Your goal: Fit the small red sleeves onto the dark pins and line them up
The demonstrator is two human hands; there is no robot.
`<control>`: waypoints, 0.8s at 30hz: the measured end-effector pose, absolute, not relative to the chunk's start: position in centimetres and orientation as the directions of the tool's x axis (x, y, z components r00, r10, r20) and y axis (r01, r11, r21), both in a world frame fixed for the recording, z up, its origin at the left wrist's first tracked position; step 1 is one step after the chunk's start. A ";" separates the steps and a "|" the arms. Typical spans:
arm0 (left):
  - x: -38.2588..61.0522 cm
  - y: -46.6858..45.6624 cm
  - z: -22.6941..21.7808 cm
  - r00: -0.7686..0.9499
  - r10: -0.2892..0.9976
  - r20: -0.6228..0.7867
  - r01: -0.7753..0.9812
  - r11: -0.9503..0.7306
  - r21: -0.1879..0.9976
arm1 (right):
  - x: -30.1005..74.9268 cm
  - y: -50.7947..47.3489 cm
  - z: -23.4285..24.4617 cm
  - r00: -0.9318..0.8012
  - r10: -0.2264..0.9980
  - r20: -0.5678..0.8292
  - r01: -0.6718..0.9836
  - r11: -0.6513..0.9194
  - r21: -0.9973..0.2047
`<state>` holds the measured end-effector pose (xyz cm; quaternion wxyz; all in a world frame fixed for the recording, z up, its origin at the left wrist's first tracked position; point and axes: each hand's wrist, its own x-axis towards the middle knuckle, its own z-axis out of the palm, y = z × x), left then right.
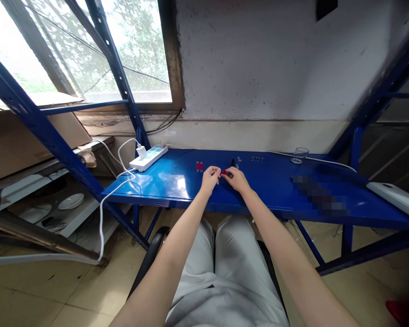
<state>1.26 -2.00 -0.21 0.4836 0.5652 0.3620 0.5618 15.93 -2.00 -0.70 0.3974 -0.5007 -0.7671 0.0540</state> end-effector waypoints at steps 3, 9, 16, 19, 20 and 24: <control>1.2 -2.0 -0.2 0.054 0.954 0.294 -0.111 -0.287 0.952 | 16.8 -1.9 -0.6 -0.010 0.862 0.506 0.825 0.293 -0.483; 1.0 -2.2 -0.1 0.021 0.960 0.278 -0.087 -0.275 0.958 | 17.7 -1.7 -0.5 0.250 0.913 0.321 0.843 -0.042 -0.537; 1.0 -2.1 -0.1 0.018 0.971 0.237 -0.071 -0.235 0.969 | 17.9 -0.9 0.0 0.277 0.927 0.254 0.868 -0.129 -0.479; 1.0 -2.0 -0.2 0.028 0.971 0.238 -0.071 -0.236 0.969 | 17.8 -0.4 0.0 0.258 0.932 0.253 0.889 -0.126 -0.440; 1.0 -2.0 -0.2 0.029 0.971 0.239 -0.072 -0.237 0.969 | 17.7 -0.2 0.0 0.251 0.934 0.253 0.895 -0.125 -0.427; 1.0 -1.9 -0.2 0.030 0.971 0.238 -0.066 -0.236 0.969 | 17.6 0.5 -0.1 0.234 0.938 0.256 0.912 -0.121 -0.391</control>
